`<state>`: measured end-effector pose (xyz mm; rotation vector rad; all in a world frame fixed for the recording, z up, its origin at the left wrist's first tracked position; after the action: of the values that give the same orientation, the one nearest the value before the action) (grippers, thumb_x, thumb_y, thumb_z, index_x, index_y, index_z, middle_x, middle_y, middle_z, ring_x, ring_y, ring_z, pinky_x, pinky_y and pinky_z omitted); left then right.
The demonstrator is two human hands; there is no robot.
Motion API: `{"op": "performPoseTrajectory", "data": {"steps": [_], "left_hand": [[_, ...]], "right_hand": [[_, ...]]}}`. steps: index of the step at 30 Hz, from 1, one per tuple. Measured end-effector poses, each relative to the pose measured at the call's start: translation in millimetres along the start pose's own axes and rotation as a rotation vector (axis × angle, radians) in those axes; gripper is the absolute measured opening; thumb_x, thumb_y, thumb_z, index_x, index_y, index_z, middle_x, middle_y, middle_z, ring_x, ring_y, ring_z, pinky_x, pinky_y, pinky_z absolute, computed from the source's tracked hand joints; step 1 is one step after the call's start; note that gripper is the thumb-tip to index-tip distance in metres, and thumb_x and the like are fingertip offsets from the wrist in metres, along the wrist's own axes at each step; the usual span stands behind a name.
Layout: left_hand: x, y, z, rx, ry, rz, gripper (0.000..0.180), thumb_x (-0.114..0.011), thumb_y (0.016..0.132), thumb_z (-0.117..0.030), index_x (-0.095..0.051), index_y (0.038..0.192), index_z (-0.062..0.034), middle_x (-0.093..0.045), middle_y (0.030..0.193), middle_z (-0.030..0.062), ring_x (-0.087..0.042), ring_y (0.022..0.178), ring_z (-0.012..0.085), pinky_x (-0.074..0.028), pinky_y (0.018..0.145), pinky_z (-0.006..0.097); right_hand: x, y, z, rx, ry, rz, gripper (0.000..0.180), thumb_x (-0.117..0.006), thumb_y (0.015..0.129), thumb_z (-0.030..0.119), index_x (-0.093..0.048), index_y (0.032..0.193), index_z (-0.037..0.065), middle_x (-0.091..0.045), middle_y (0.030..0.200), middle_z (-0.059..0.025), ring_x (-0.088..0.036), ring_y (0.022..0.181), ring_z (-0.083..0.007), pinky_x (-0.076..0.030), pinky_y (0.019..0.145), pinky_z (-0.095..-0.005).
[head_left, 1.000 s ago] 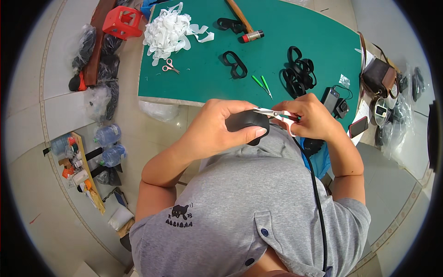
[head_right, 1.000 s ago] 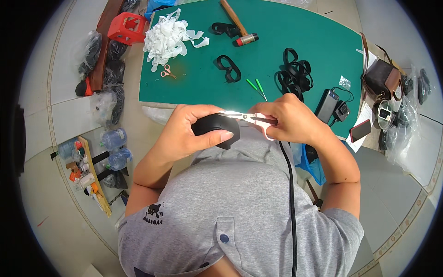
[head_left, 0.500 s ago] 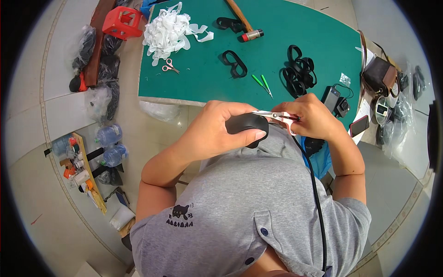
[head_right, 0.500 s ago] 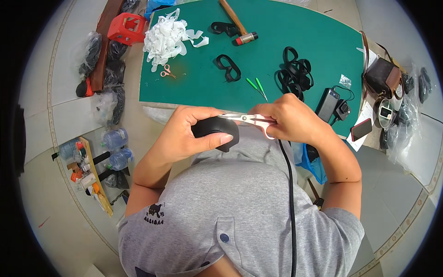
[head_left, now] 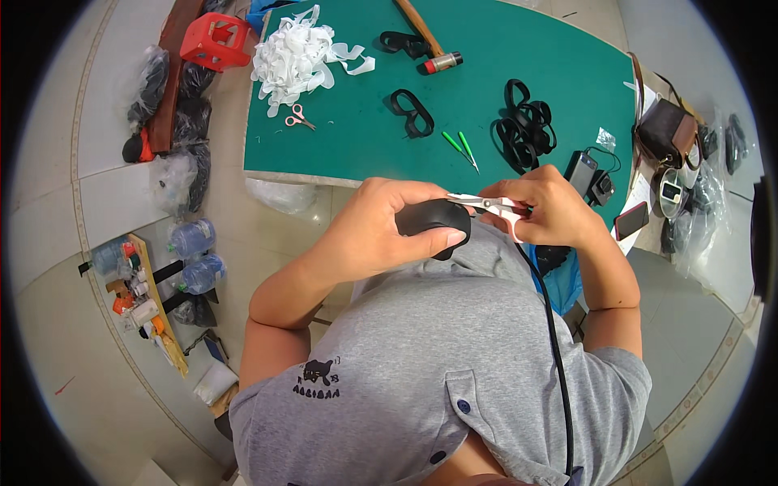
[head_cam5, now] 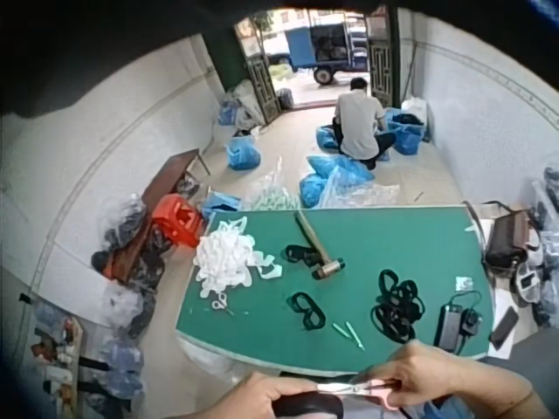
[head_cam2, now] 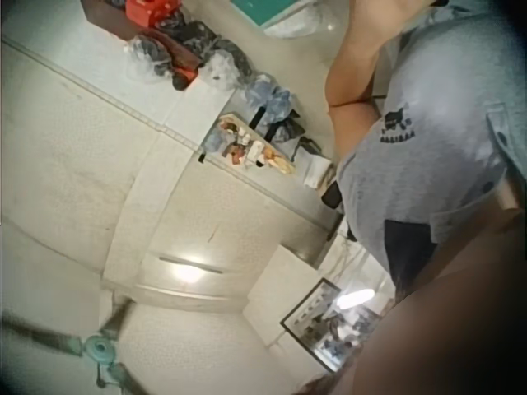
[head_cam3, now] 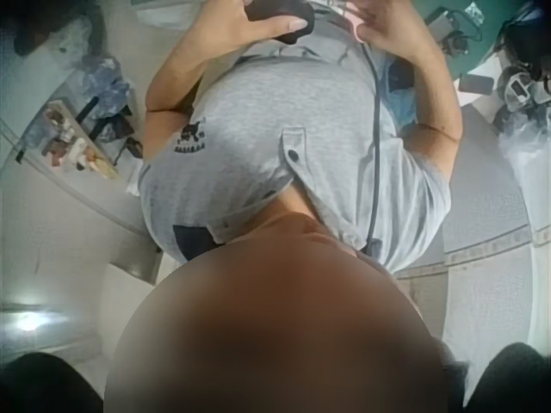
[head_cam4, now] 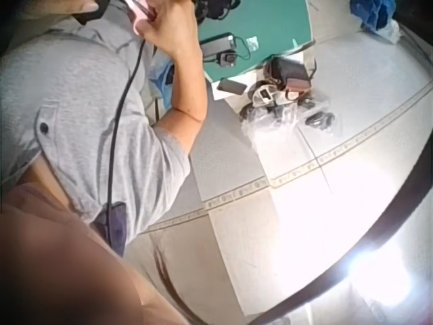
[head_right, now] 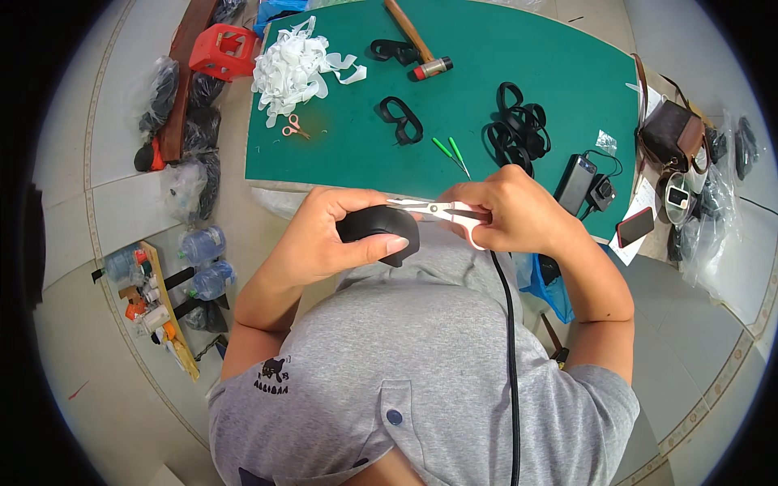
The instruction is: Assembling black plastic straps and frames using scissors for trimming and small pins for attachment.
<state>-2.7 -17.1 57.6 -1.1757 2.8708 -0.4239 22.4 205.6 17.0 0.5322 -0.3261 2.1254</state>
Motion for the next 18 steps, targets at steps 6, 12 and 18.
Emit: {"op": "performPoseTrajectory", "data": {"steps": [6, 12, 18], "left_hand": [[-0.3, -0.9, 1.1, 0.023, 0.002, 0.016, 0.021, -0.072, 0.077, -0.014, -0.066, 0.092, 0.0005, -0.063, 0.069, 0.0022, -0.057, 0.063, 0.0057, -0.045, 0.057, 0.022], [1.1, -1.7, -1.7, 0.053, 0.039, 0.037, 0.022, -0.071, 0.077, -0.015, -0.067, 0.092, 0.0005, -0.063, 0.068, 0.0020, -0.055, 0.062, 0.0049, -0.044, 0.056, 0.022], [0.4, -1.8, -0.2, 0.072, 0.025, 0.043, 0.022, -0.071, 0.077, -0.014, -0.067, 0.093, 0.0001, -0.063, 0.070, 0.0023, -0.055, 0.065, 0.0046, -0.044, 0.057, 0.022]], "right_hand": [[-2.6, 2.5, 1.0, -0.005, -0.031, 0.023, 0.038, -0.066, 0.057, 0.002, -0.070, 0.095, 0.004, -0.052, 0.053, -0.0078, -0.052, 0.046, -0.0203, -0.038, 0.045, -0.0306], [-3.3, 2.7, 0.2, 0.007, -0.069, 0.032, 0.043, -0.063, 0.054, 0.000, -0.069, 0.097, 0.005, -0.054, 0.055, -0.0087, -0.054, 0.049, -0.0228, -0.041, 0.047, -0.0321], [-4.6, 1.7, -1.3, 0.005, -0.076, 0.003, 0.042, -0.062, 0.054, -0.002, -0.069, 0.095, 0.006, -0.056, 0.057, -0.0101, -0.055, 0.050, -0.0246, -0.043, 0.048, -0.0327]]}}
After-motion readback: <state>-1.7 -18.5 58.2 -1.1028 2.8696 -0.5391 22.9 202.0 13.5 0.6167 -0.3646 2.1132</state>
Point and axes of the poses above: each hand's wrist, its own y-axis towards the middle knuckle, its own x-axis out of the back of the hand, z = x × y, the point moved 2 cm from there along y, towards the middle knuckle
